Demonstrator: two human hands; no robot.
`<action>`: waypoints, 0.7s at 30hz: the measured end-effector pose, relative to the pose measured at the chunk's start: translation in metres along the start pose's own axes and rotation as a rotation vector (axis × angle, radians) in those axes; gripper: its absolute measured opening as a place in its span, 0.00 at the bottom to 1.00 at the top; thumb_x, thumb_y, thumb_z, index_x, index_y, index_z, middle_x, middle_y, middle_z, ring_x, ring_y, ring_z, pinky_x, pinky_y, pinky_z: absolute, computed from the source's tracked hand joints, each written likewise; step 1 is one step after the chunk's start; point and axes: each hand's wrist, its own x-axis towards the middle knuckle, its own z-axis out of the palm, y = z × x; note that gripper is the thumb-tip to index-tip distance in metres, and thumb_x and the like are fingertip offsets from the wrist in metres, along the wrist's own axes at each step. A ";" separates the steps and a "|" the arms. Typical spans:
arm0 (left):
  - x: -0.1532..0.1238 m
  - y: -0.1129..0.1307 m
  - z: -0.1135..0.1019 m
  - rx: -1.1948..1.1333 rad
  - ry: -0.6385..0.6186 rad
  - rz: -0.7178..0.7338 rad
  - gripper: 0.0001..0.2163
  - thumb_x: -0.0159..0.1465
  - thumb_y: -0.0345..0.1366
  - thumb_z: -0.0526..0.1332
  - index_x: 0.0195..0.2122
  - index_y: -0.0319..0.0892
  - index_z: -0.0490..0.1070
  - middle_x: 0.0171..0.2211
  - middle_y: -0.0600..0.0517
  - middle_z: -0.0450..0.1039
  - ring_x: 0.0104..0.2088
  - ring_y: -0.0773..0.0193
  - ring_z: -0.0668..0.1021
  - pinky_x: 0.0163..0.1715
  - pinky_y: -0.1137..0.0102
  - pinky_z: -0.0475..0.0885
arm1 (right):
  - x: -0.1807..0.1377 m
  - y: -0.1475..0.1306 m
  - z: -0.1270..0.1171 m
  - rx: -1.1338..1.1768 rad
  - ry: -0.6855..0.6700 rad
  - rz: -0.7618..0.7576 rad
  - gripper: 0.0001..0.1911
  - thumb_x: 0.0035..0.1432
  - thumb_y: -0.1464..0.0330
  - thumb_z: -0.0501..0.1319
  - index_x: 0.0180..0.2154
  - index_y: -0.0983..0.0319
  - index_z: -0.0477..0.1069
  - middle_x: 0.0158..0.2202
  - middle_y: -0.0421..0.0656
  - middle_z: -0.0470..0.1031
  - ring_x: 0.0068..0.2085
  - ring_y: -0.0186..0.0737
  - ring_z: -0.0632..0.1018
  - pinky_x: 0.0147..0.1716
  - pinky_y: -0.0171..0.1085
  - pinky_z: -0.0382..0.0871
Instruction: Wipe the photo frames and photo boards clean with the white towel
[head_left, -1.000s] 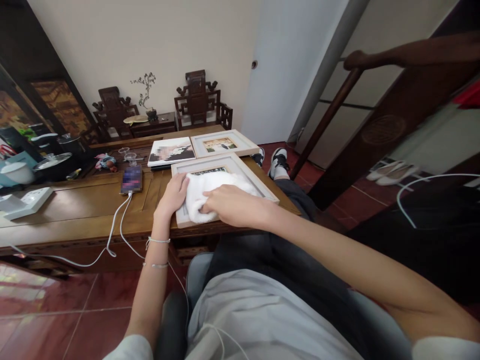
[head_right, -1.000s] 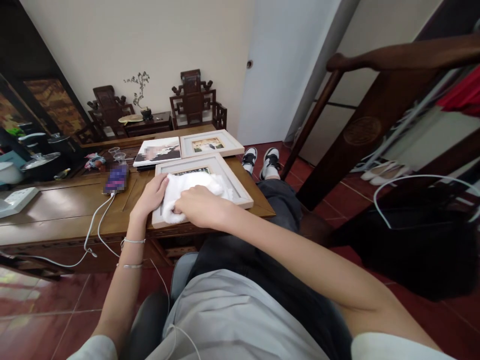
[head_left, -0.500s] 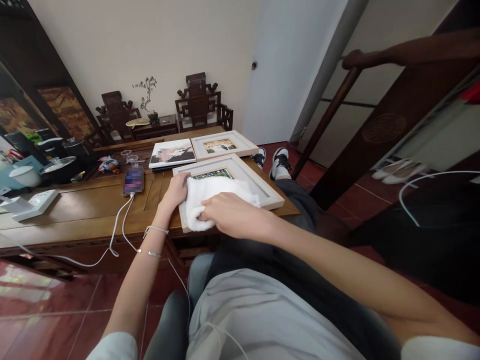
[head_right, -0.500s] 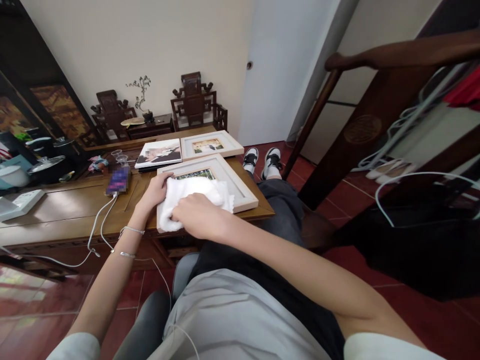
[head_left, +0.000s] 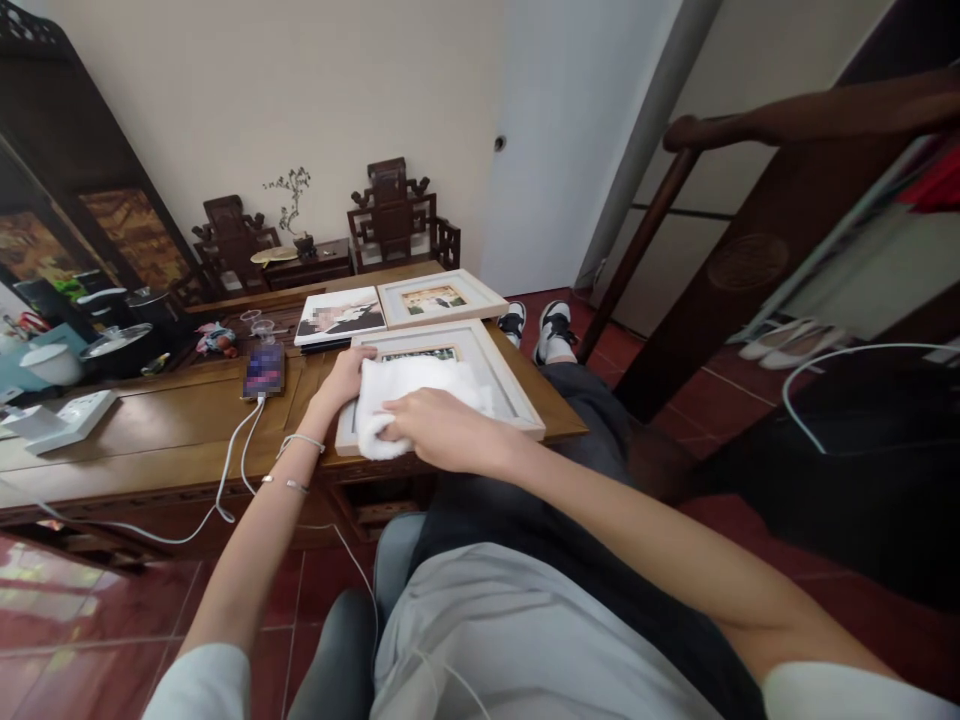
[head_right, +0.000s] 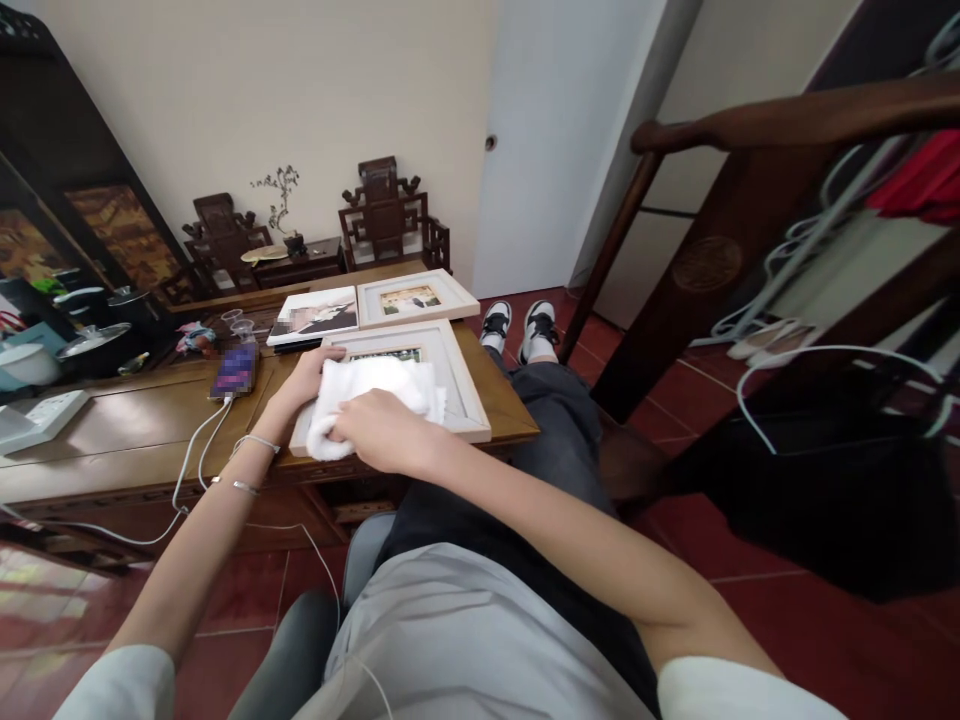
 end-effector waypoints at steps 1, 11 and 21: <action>0.001 -0.002 -0.001 -0.005 0.005 0.000 0.18 0.56 0.24 0.60 0.46 0.41 0.81 0.51 0.46 0.82 0.56 0.51 0.80 0.62 0.53 0.71 | 0.003 -0.001 0.003 0.002 0.019 -0.007 0.24 0.58 0.81 0.54 0.48 0.59 0.82 0.52 0.53 0.81 0.51 0.49 0.81 0.45 0.40 0.67; 0.003 -0.002 -0.005 0.062 -0.022 -0.054 0.27 0.51 0.17 0.53 0.48 0.40 0.81 0.55 0.47 0.79 0.59 0.52 0.78 0.65 0.56 0.68 | -0.076 0.046 -0.008 -0.054 -0.053 0.315 0.30 0.49 0.84 0.53 0.45 0.58 0.84 0.57 0.50 0.79 0.55 0.53 0.79 0.50 0.44 0.70; 0.014 -0.006 0.005 0.061 0.055 -0.111 0.23 0.55 0.19 0.52 0.48 0.38 0.79 0.51 0.44 0.80 0.55 0.55 0.79 0.62 0.57 0.71 | -0.057 0.049 0.003 -0.091 -0.010 0.230 0.29 0.50 0.84 0.53 0.47 0.60 0.83 0.55 0.52 0.79 0.55 0.52 0.79 0.52 0.44 0.68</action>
